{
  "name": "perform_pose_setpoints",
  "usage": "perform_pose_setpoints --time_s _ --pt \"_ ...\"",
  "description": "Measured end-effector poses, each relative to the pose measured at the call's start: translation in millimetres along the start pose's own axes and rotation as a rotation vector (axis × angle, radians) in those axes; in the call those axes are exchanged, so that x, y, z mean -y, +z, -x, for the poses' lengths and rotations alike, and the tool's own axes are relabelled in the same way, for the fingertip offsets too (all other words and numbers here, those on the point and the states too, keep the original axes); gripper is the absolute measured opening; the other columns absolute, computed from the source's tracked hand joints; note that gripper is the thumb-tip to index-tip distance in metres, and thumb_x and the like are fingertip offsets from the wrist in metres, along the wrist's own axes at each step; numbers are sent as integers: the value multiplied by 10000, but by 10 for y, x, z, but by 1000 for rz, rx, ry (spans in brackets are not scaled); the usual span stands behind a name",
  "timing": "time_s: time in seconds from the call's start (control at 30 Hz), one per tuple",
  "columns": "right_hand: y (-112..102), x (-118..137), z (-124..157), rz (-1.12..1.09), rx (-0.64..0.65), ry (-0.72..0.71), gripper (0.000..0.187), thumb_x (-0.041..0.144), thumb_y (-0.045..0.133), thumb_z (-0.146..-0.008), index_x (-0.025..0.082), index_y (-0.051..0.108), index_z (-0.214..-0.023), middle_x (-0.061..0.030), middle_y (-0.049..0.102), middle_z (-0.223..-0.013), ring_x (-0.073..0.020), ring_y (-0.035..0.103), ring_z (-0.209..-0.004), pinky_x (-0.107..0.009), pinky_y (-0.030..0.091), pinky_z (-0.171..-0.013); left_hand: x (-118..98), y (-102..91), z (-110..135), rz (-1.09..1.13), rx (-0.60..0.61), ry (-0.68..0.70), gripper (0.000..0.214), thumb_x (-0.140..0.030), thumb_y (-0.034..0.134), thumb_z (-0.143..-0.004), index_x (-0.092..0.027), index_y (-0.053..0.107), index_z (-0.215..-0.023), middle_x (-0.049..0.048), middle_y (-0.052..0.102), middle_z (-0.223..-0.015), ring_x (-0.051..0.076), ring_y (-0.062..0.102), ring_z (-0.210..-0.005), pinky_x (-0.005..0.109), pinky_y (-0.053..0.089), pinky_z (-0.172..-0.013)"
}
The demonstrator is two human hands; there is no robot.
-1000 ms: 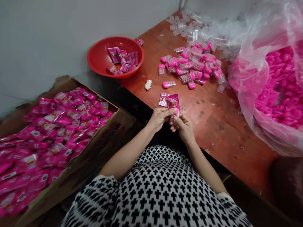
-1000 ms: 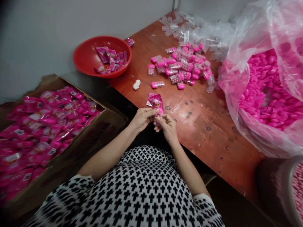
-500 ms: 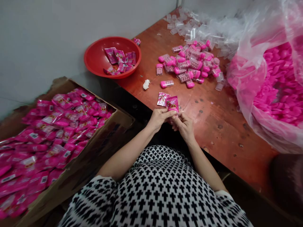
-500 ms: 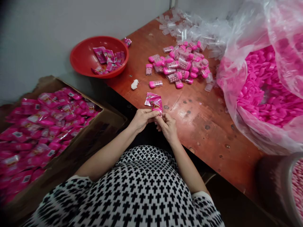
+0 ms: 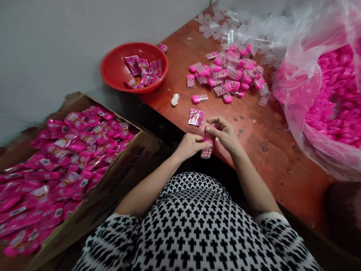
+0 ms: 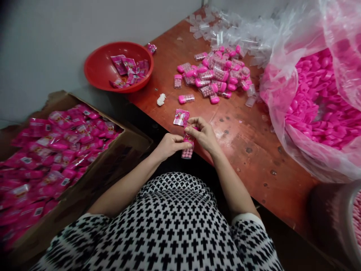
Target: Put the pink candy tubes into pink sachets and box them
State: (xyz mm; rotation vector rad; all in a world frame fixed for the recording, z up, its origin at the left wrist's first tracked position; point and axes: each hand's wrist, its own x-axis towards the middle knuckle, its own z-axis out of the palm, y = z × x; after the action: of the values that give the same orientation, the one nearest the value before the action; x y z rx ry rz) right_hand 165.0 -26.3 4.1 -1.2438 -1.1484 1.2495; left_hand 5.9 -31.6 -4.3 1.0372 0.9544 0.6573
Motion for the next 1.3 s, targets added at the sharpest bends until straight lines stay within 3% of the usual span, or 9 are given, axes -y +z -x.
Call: perform_pose_setpoints --time_s 0.13,0.23,0.3,0.4,0.5,0.77,1.03,1.3 --pt "143 -30 -72 -47 -147 -47 221 265 748 -632 207 572 -753 44 565 -649 -99 536 -586 -241 480 -582 14 27 43 11 21 22 189 -310 743 -652 -140 704 -580 32 648 -538 136 573 -479 255 459 -524" --pt "211 -102 -16 -63 -344 -105 234 312 709 -698 211 596 -876 16 609 -772 -117 584 -705 -254 502 -652 31 -12 43 91 -31 29 215 -335 730 -675 -127 707 -626 30 651 -557 122 568 -480 250 464 -526" --pt "215 -151 83 -67 -401 -106 300 373 683 -737 218 592 -978 -11 635 -898 -126 607 -788 -256 511 -679 27 -47 22 210 -113 19 223 -337 737 -671 -118 701 -643 31 658 -581 119 582 -507 256 487 -560" --pt "218 -221 288 -117 -262 29 337 429 686 -737 206 599 -974 -16 660 -871 -114 627 -712 -237 519 -610 7 -71 -32 396 -236 26 236 -321 768 -637 -103 683 -663 30 660 -619 116 608 -570 260 509 -629" --pt "269 -274 453 -218 -126 169 337 397 735 -699 196 607 -936 14 669 -729 -110 638 -603 -236 540 -563 -6 -50 -80 510 -236 38 278 -320 797 -600 -89 666 -680 37 659 -644 110 612 -597 247 503 -649" --pt "348 -259 477 -307 -197 162 283 338 764 -675 169 642 -866 11 693 -700 -106 646 -546 -236 566 -536 32 -19 -109 587 -153 53 308 -349 773 -650 -78 671 -755 55 672 -697 114 625 -623 253 506 -669" --pt "369 -244 528 -189 -283 46 263 329 757 -685 190 646 -878 8 709 -777 -105 652 -594 -250 574 -578 34 48 -106 554 -230 40 309 -310 830 -553 -78 683 -695 53 673 -676 120 629 -628 276 516 -690" --pt "273 -269 413 -454 -253 183 299 296 820 -591 181 607 -766 32 685 -610 -86 613 -448 -183 531 -450 111 151 27 516 -174 32 288 -342 813 -576 -92 684 -639 19 633 -610 98 585 -543 256 517 -587"
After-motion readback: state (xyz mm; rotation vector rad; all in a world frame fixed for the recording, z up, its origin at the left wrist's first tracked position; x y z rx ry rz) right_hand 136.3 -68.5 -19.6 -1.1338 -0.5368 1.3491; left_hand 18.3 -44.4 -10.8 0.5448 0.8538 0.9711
